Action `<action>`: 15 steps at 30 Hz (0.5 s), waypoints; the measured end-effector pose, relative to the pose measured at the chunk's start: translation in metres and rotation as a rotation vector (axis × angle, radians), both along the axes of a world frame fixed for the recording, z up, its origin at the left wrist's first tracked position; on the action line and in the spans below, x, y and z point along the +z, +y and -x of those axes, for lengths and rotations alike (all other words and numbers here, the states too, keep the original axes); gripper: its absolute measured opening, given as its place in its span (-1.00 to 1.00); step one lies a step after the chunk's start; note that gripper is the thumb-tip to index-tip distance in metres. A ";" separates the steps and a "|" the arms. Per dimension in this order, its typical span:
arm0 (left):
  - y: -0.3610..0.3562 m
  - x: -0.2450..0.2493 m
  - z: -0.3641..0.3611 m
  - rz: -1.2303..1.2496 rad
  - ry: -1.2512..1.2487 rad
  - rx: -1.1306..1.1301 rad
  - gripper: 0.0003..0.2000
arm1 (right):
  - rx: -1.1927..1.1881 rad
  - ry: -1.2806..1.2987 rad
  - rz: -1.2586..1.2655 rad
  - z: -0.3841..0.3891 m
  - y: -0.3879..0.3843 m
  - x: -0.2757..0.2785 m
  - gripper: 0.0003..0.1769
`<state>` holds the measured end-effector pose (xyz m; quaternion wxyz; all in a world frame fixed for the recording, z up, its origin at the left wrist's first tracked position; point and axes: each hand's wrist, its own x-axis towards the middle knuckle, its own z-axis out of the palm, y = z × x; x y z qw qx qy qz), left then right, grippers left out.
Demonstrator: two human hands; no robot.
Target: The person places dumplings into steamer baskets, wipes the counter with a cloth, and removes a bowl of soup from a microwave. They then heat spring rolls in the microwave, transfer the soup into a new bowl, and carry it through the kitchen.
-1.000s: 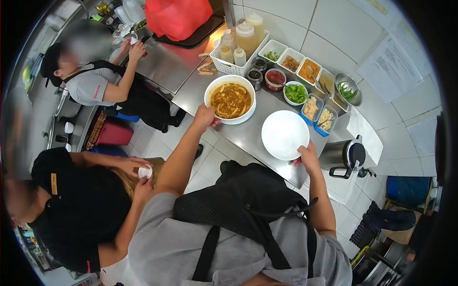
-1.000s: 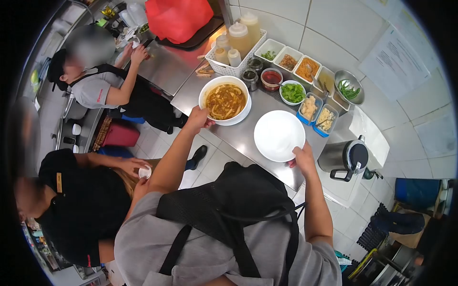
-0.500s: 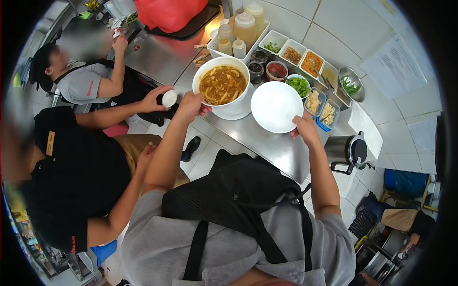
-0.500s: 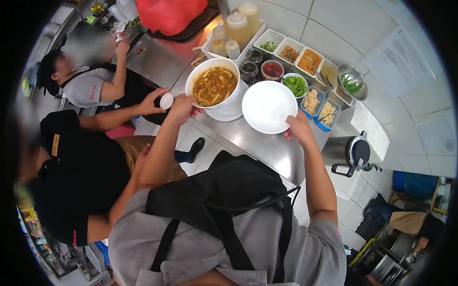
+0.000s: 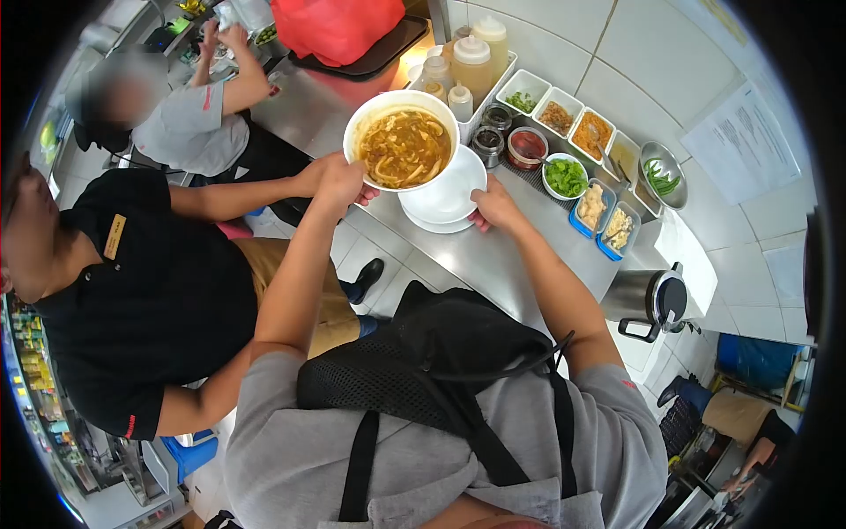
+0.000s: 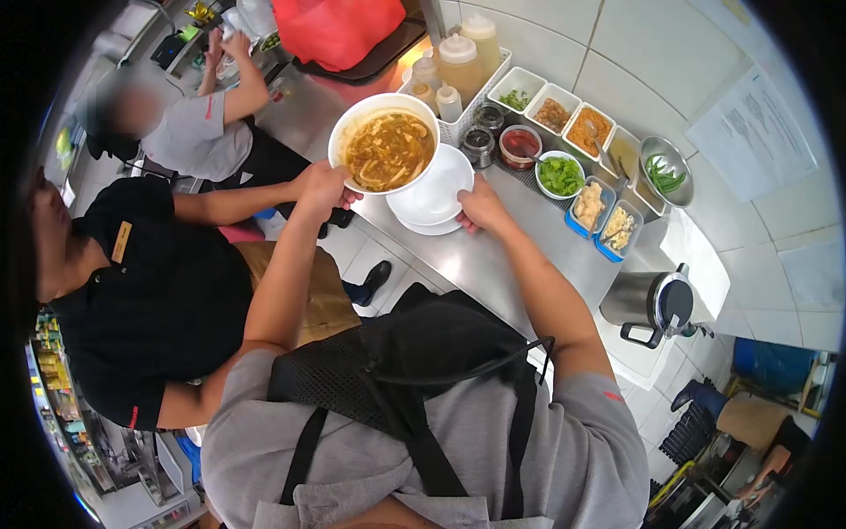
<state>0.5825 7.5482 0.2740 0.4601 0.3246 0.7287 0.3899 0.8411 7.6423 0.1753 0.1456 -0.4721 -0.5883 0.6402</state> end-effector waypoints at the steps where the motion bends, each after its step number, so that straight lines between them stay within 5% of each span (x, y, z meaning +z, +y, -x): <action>1: -0.001 -0.004 0.001 0.001 0.000 0.003 -0.75 | 0.021 -0.018 0.035 0.000 -0.001 0.000 -0.42; 8: 0.002 -0.031 -0.003 -0.073 0.126 -0.008 -0.70 | -0.136 -0.087 -0.065 -0.026 -0.017 -0.004 -0.25; 15: 0.004 -0.029 -0.016 -0.133 0.295 -0.005 -0.69 | -0.281 0.070 -0.088 -0.076 -0.042 -0.035 -0.34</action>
